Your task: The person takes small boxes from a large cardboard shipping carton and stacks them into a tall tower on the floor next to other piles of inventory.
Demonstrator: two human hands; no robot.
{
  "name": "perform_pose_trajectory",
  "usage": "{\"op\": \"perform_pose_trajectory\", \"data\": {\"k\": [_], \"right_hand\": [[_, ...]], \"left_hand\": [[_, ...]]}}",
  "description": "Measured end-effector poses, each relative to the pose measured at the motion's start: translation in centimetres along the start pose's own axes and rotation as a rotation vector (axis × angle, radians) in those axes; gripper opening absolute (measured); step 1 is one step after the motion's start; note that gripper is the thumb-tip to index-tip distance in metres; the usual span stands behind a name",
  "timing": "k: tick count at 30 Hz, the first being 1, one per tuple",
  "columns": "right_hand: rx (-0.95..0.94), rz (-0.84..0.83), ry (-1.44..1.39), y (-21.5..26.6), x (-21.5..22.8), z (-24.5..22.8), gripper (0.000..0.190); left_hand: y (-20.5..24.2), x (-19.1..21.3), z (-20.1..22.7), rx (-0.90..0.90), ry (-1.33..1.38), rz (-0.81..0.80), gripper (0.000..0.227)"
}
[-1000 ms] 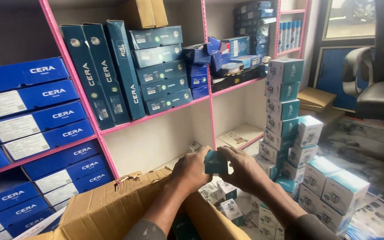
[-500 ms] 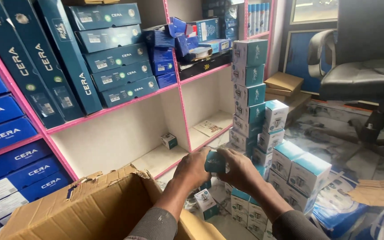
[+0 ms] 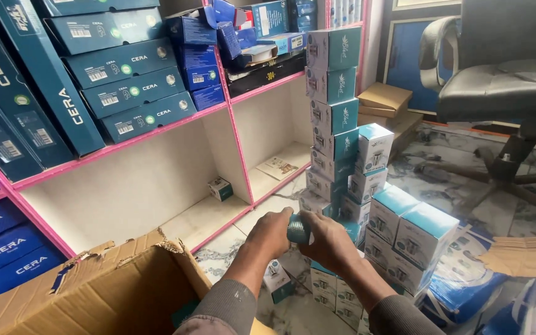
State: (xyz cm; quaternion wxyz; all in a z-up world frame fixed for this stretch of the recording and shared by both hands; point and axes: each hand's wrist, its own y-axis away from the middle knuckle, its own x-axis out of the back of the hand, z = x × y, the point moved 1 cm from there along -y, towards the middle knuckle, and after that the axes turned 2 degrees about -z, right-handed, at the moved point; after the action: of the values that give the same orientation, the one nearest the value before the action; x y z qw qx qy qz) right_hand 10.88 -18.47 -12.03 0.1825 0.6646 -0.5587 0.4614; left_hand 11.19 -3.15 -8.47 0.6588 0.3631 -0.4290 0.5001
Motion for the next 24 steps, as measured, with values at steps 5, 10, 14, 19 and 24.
{"op": "perform_pose_trajectory", "data": {"k": [5, 10, 14, 19, 24], "right_hand": [[-0.020, -0.028, 0.017, -0.9, -2.8, 2.2, 0.056], [-0.044, -0.046, 0.031, -0.9, -5.0, 3.3, 0.037], [-0.011, -0.019, 0.033, -0.9, -5.7, 4.1, 0.046], [-0.096, -0.144, 0.087, -1.0, -6.9, 5.1, 0.051], [-0.107, -0.118, 0.112, -1.4, -7.9, 5.9, 0.044]], "left_hand": [[-1.4, -1.3, -0.4, 0.023, -0.113, -0.073, 0.052], [-2.6, -2.6, -0.8, 0.078, -0.134, -0.147, 0.048], [-3.3, -2.8, -1.1, 0.264, -0.018, -0.234, 0.047], [-5.4, -4.9, -2.6, 0.286, 0.033, -0.320, 0.053], [-5.6, -4.7, -2.4, 0.215, -0.014, -0.406, 0.050]]}}
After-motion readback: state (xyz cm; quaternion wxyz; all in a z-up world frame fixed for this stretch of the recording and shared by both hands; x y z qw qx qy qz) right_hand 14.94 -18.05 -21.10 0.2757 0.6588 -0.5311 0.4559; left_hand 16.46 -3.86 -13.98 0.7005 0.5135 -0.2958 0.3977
